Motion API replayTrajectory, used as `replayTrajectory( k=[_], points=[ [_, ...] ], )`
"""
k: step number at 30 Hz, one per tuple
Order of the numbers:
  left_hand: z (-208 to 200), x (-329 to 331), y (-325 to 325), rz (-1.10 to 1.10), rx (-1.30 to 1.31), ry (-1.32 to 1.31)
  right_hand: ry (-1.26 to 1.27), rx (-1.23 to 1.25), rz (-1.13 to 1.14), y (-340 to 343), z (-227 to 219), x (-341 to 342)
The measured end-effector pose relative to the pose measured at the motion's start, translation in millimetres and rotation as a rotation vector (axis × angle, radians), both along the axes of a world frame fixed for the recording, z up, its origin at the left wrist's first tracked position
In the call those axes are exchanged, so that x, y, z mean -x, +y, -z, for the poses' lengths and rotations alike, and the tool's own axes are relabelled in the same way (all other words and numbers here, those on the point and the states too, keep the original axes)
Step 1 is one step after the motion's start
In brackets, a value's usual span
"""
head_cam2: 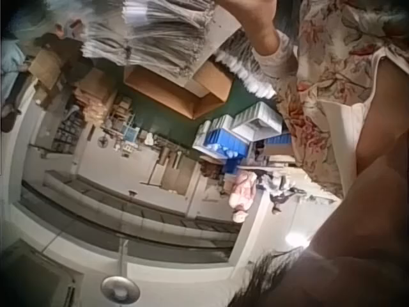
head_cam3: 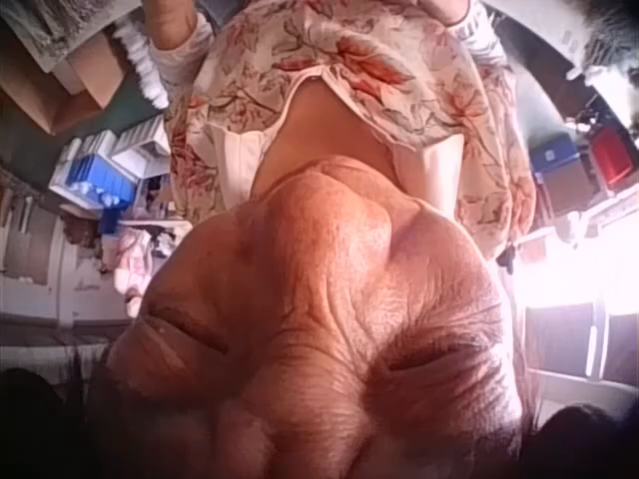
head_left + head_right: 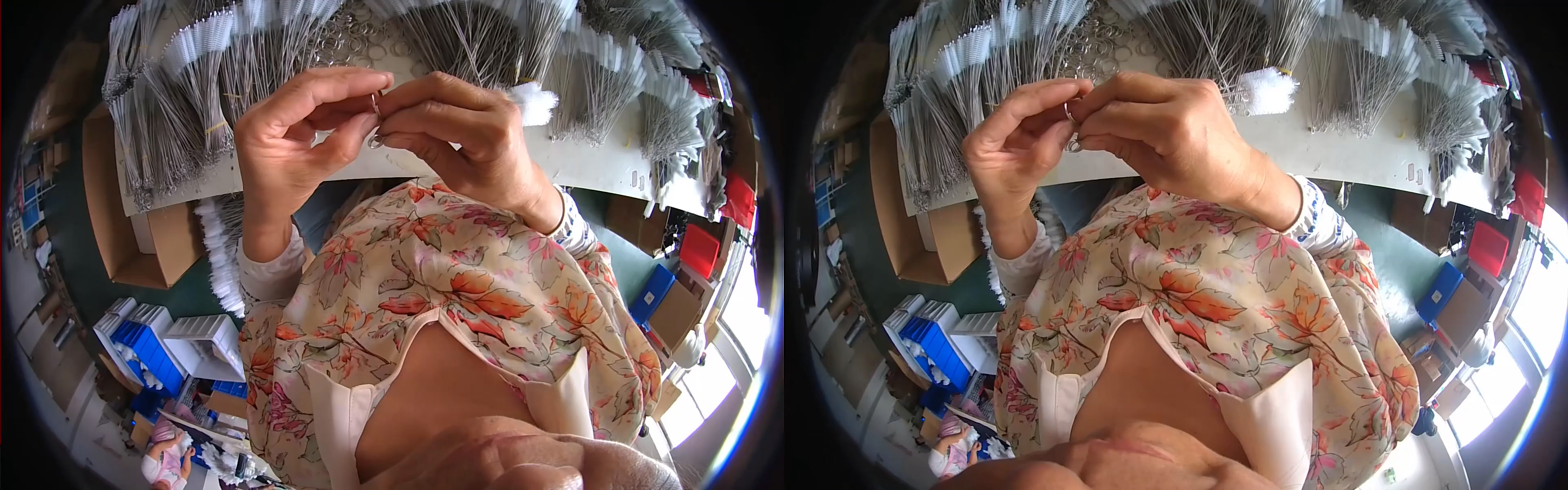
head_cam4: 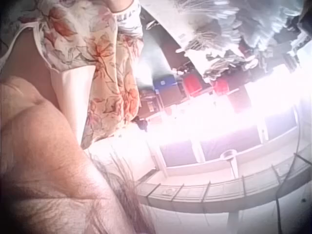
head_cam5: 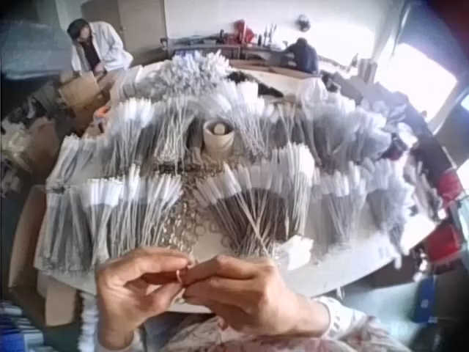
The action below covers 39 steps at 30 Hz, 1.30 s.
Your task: Assembling small technical brushes by manually attaching metal rings to the brush heads.
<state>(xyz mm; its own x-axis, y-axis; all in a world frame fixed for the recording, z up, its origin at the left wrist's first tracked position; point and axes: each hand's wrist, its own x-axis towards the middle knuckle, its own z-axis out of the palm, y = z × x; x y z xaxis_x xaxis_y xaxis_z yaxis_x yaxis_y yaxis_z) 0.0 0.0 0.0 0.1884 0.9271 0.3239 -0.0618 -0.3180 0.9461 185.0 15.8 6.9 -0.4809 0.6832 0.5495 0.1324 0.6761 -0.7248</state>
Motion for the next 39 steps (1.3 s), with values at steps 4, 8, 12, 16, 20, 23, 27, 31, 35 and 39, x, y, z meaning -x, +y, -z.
replayTrajectory(
  k=[4,8,12,16,20,23,27,31,35,39],
  points=[
    [-0.5,-1.2,-0.8,-0.017,-0.002,0.007,-0.019,-0.01,-0.003,0.2,-0.1,0.2],
    [-0.1,-1.2,-1.6,-0.026,-0.017,0.023,-0.042,-0.032,0.002,-0.8,2.0,0.1],
    [3.2,0.6,-2.6,-0.024,-0.028,0.004,-0.035,-0.042,0.017,-2.0,3.7,2.6],
    [3.8,-1.8,-6.1,-0.048,-0.01,-0.013,-0.049,-0.08,0.033,-2.8,5.5,6.0],
    [4.8,-3.8,-8.6,-0.075,0.06,-0.074,-0.036,-0.033,0.013,-4.3,5.3,5.3],
    [4.8,-6.2,-12.3,-0.114,0.02,-0.079,0.107,0.184,-0.056,-4.6,0.0,5.5],
    [2.2,-9.9,-11.9,-0.127,-0.035,-0.118,0.122,0.277,-0.03,-2.2,-3.0,-3.4],
    [2.8,-8.9,-12.6,-0.133,-0.025,-0.115,0.085,0.499,0.032,-7.4,-10.2,-8.2],
    [3.7,-11.3,-11.1,-0.12,-0.101,-0.155,0.105,0.588,0.029,-8.9,-4.8,-8.6],
    [4.1,-8.8,-11.0,-0.088,-0.115,-0.137,0.235,0.509,-0.002,-9.5,1.3,-6.8]
  ],
)
